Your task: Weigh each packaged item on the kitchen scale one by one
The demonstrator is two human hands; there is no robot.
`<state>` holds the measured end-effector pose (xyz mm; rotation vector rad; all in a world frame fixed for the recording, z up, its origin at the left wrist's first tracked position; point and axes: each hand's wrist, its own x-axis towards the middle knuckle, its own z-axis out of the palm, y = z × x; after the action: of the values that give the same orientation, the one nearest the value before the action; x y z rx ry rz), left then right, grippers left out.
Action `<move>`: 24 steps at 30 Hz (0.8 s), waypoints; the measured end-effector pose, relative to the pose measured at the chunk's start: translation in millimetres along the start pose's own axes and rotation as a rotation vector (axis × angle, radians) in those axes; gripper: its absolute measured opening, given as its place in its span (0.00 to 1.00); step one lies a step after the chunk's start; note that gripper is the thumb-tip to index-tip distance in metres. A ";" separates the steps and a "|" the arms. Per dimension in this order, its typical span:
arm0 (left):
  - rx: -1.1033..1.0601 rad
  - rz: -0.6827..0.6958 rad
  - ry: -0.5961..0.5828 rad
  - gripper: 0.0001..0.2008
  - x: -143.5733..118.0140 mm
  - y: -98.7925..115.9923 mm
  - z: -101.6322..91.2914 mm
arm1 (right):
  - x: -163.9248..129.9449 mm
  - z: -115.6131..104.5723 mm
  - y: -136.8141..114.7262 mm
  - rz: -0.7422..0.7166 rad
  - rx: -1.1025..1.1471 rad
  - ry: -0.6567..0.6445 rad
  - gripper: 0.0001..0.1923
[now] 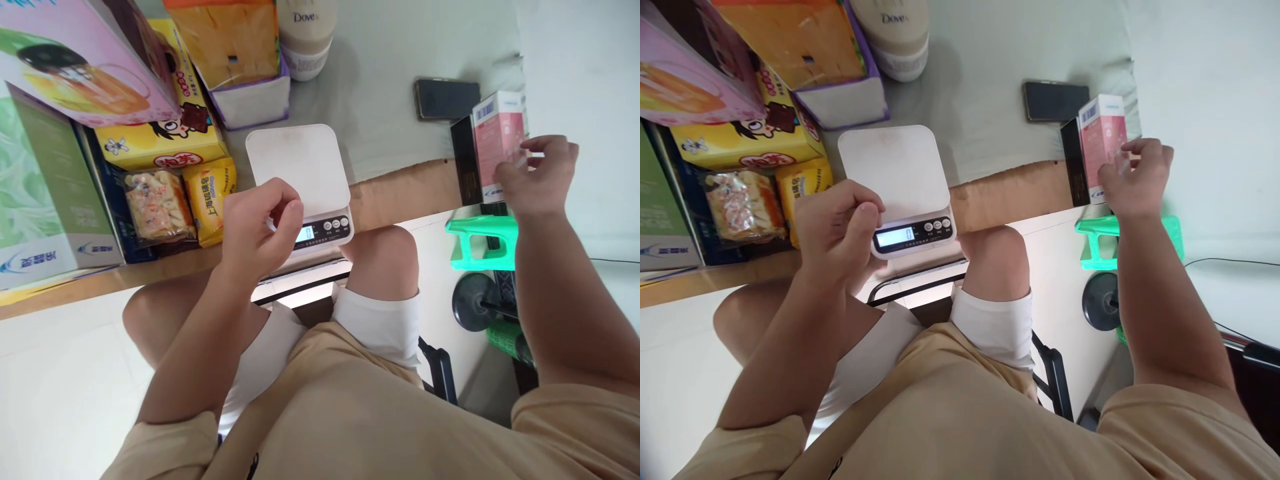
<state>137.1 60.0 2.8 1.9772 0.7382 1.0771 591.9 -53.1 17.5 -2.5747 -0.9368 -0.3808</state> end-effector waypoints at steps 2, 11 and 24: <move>0.003 -0.007 0.004 0.11 0.2 -0.8 0.6 | -2.1 -1.8 -4.8 0.101 0.034 -0.033 0.26; -0.017 -0.008 0.022 0.10 0.7 2.4 -0.2 | -7.1 -11.0 -20.1 0.105 0.016 -0.086 0.25; -0.042 0.095 0.100 0.13 -1.7 36.6 -28.7 | -36.5 -45.3 -44.0 -0.046 0.117 0.026 0.24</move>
<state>116.0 48.2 42.6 1.9503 0.6740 1.2456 530.3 -61.8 55.4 -2.4411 -0.9811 -0.3599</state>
